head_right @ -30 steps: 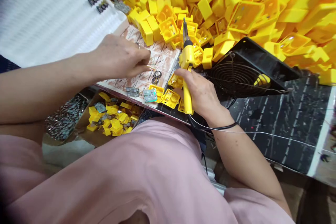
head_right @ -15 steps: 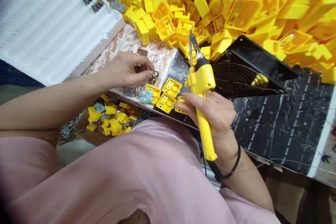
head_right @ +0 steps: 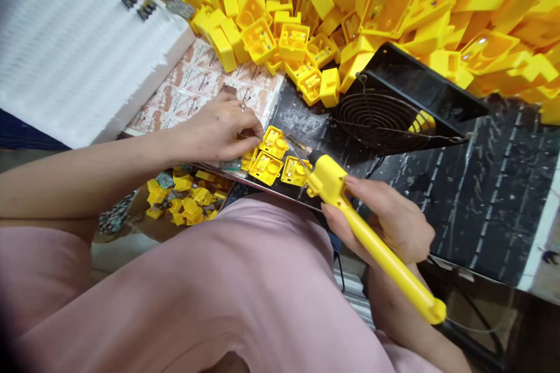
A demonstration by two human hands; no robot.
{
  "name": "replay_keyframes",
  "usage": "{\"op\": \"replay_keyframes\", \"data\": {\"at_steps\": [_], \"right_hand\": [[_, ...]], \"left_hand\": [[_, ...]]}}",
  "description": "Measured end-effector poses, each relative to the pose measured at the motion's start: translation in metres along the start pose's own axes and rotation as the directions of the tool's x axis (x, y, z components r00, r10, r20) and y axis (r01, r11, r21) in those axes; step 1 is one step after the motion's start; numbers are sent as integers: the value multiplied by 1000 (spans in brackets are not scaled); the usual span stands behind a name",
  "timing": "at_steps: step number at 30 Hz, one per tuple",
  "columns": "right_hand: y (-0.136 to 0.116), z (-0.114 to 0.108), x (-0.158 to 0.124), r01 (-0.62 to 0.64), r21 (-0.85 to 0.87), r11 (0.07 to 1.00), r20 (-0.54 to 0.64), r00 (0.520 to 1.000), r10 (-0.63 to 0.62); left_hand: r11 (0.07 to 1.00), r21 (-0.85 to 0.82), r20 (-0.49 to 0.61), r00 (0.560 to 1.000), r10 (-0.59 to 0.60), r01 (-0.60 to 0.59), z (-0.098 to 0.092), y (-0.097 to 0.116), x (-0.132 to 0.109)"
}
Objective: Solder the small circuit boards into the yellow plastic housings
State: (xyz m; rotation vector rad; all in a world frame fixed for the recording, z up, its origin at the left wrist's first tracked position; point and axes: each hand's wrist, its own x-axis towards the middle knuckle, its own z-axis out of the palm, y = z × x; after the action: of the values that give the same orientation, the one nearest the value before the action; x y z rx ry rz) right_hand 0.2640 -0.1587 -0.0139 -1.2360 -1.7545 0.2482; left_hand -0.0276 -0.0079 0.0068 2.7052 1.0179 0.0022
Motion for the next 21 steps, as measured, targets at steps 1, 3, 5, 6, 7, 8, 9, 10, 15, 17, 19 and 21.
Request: {"op": "replay_keyframes", "data": {"at_steps": [1, 3, 5, 6, 7, 8, 9, 10, 15, 17, 19, 21], "right_hand": [[-5, 0, 4, 70, -1, 998, 50, 996, -70], [-13, 1, 12, 185, 6, 983, 112, 976, -184], [-17, 3, 17, 230, 15, 973, 176, 957, -229], [-18, 5, 19, 246, 13, 969, 188, 951, -244], [-19, 6, 20, 256, 8, 967, 191, 948, -253], [-19, 7, 21, 260, 3, 966, 198, 946, -256], [-19, 8, 22, 262, -4, 965, 206, 945, -255], [-20, 9, 23, 269, -5, 963, 209, 942, -262], [-24, 8, 35, 333, 9, 943, 282, 904, -321], [-25, 5, 40, 339, 29, 940, 331, 884, -329], [-25, 2, 45, 341, 63, 938, 348, 873, -341], [-24, -1, 48, 327, 64, 943, 354, 876, -328]], "left_hand": [[1000, 18, 6, 1000, 1, -1, -1, 2, 1], [998, 57, 9, 1000, 0, -1, 0, 6, 3], [996, 90, 10, 1000, -2, 1, 1, 8, 4], [995, 103, 11, 1000, -3, 2, 2, 9, 4], [994, 113, 12, 1000, -3, 2, 3, 9, 4], [993, 118, 12, 1000, -3, 2, 3, 10, 4], [993, 118, 8, 1000, -3, 2, 3, 10, 5], [993, 116, 4, 1000, -1, 1, 3, 10, 5], [996, 93, 3, 1000, -6, 6, 1, 10, 6], [996, 82, -6, 1000, -17, 18, 1, 10, 7], [998, 66, -30, 999, -15, 17, 1, 10, 8], [999, 51, -44, 999, -5, 8, 1, 9, 8]]}}
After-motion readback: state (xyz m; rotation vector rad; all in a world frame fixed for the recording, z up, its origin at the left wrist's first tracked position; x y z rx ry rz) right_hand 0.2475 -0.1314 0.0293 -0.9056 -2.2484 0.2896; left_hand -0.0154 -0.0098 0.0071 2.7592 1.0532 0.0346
